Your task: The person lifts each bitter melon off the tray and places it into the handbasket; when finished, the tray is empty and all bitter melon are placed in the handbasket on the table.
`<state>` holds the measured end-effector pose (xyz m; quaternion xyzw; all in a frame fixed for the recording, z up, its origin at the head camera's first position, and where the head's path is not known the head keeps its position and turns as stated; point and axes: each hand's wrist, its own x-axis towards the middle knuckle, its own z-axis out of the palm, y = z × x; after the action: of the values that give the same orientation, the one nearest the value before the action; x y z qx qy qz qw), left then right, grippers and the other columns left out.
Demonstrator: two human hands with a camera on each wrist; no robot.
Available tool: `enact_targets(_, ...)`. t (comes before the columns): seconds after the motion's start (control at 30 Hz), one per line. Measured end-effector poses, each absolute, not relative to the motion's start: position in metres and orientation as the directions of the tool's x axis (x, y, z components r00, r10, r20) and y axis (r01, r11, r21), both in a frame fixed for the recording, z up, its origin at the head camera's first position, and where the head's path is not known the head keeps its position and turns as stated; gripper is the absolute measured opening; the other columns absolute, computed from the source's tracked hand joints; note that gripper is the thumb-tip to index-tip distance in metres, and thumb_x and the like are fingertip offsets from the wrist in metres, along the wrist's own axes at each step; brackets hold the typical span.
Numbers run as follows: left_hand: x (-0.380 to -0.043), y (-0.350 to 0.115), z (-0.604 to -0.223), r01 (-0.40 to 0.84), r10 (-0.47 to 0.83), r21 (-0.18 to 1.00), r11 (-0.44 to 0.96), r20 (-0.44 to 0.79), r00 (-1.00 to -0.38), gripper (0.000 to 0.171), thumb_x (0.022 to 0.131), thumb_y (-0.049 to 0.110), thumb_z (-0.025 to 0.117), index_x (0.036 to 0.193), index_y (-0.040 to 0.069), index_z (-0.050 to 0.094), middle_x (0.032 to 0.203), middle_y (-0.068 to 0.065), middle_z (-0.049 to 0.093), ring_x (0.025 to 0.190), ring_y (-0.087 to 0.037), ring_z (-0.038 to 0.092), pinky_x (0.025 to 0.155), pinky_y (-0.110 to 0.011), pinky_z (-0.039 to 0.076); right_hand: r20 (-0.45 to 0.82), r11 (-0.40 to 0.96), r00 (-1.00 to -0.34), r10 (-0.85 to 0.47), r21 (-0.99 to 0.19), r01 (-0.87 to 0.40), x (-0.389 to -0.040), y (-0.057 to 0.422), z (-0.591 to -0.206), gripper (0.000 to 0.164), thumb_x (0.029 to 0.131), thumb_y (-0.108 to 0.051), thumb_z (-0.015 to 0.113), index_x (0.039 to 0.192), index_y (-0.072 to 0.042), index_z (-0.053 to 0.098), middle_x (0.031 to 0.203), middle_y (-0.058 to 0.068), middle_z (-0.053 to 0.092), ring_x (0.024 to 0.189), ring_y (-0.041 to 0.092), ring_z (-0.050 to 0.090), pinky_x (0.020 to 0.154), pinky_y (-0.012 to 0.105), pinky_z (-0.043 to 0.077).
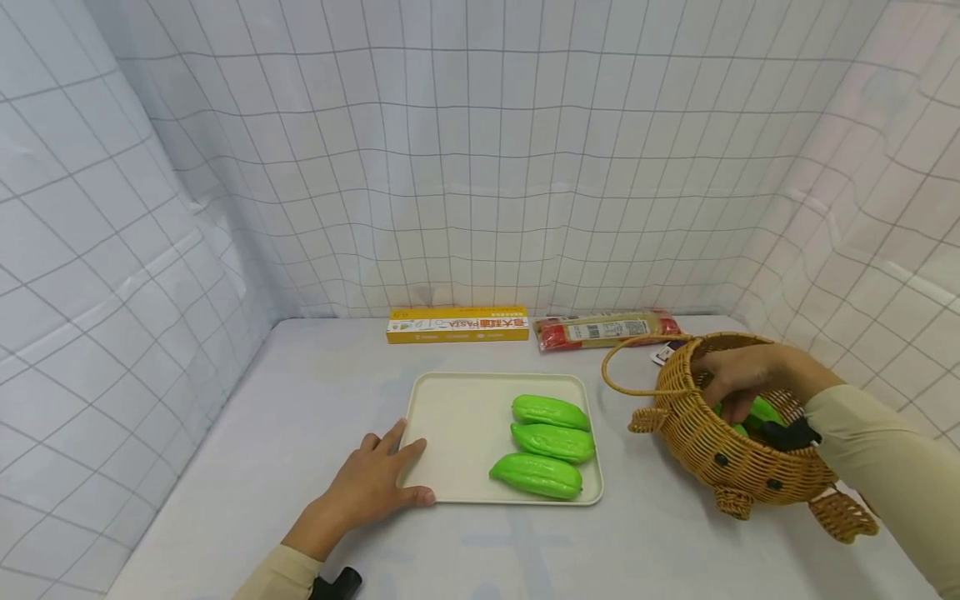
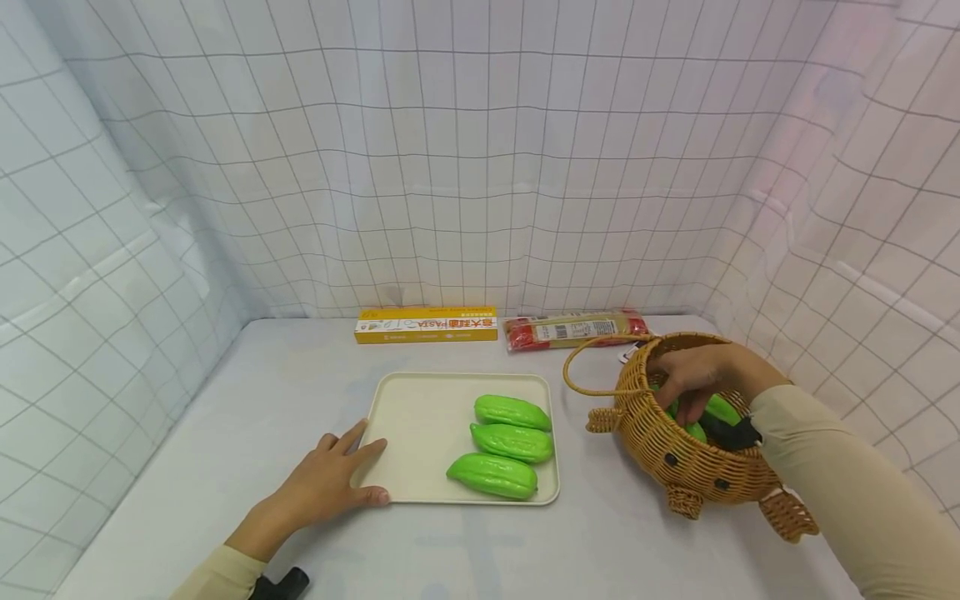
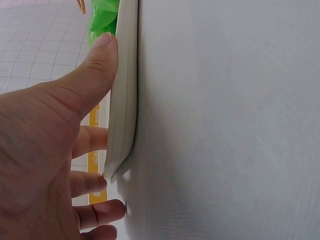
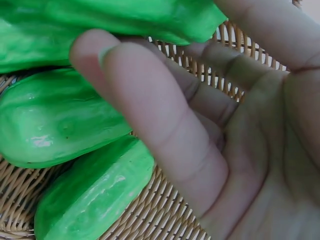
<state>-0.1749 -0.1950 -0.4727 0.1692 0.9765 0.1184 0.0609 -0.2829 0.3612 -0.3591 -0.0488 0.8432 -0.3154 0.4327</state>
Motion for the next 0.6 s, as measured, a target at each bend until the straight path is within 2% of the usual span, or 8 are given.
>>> enact_targets(0.17,-0.175,-0.195,-0.473,0.318,0.349,0.259,0.912,-0.085,-0.933,0.09,0.076,0.072,0.071,0.146,0.018,0.058,0.16,-0.023,0.036,0.11,-0.033,0.05,0.087,-0.049,0.048,-0.693,0.789,-0.63,-0.351,-0.581,0.199,-0.282,0.361,-0.362,0.096,0.091,-0.024,0.077,0.158,0.007,0.015,0.111,0.017,0.065,0.08,0.027,0.071,0.068,0.04,0.06)
enact_targets(0.27,-0.174,-0.195,-0.472,0.318,0.35,0.261,0.912,-0.088,-0.933,0.089,0.076,0.071,0.071,0.146,0.018,0.058,0.16,-0.023,0.036,0.11,-0.033,0.05,0.086,-0.049,0.049,-0.695,0.79,-0.63,-0.347,-0.579,0.204,-0.282,0.362,-0.362,0.093,0.091,-0.025,0.078,0.158,0.003,0.02,0.107,0.019,0.067,0.079,0.027,0.07,0.067,0.04,0.06)
enact_targets(0.4,-0.173,-0.195,-0.47,0.317,0.348,0.26,0.912,-0.081,-0.934,0.089,0.076,0.071,0.072,0.146,0.017,0.058,0.16,-0.023,0.036,0.11,-0.033,0.05,0.087,-0.05,0.048,-0.694,0.786,-0.632,-0.346,-0.582,0.209,-0.281,0.365,-0.359,0.097,0.093,-0.025,0.075,0.161,0.002,0.012,0.105,0.02,0.066,0.082,0.029,0.069,0.068,0.041,0.06)
enact_targets(0.5,-0.174,-0.195,-0.47,0.319,0.349,0.261,0.911,-0.075,-0.934,0.089,0.076,0.07,0.072,0.146,0.017,0.058,0.16,-0.023,0.037,0.11,-0.033,0.05,0.087,-0.049,0.048,-0.677,0.778,-0.641,-0.361,-0.598,0.193,-0.278,0.368,-0.354,0.1,0.095,-0.025,0.074,0.16,0.006,0.004,0.118,0.021,0.063,0.09,0.032,0.069,0.072,0.043,0.06)
enact_targets(0.6,-0.174,-0.195,-0.471,0.324,0.353,0.261,0.909,-0.071,-0.933,0.088,0.076,0.071,0.072,0.146,0.018,0.058,0.16,-0.023,0.037,0.108,-0.032,0.05,0.086,-0.048,0.048,-0.645,0.766,-0.654,-0.396,-0.625,0.152,-0.277,0.375,-0.344,0.096,0.096,-0.027,0.073,0.16,0.005,0.01,0.134,0.025,0.056,0.097,0.034,0.069,0.075,0.046,0.059)
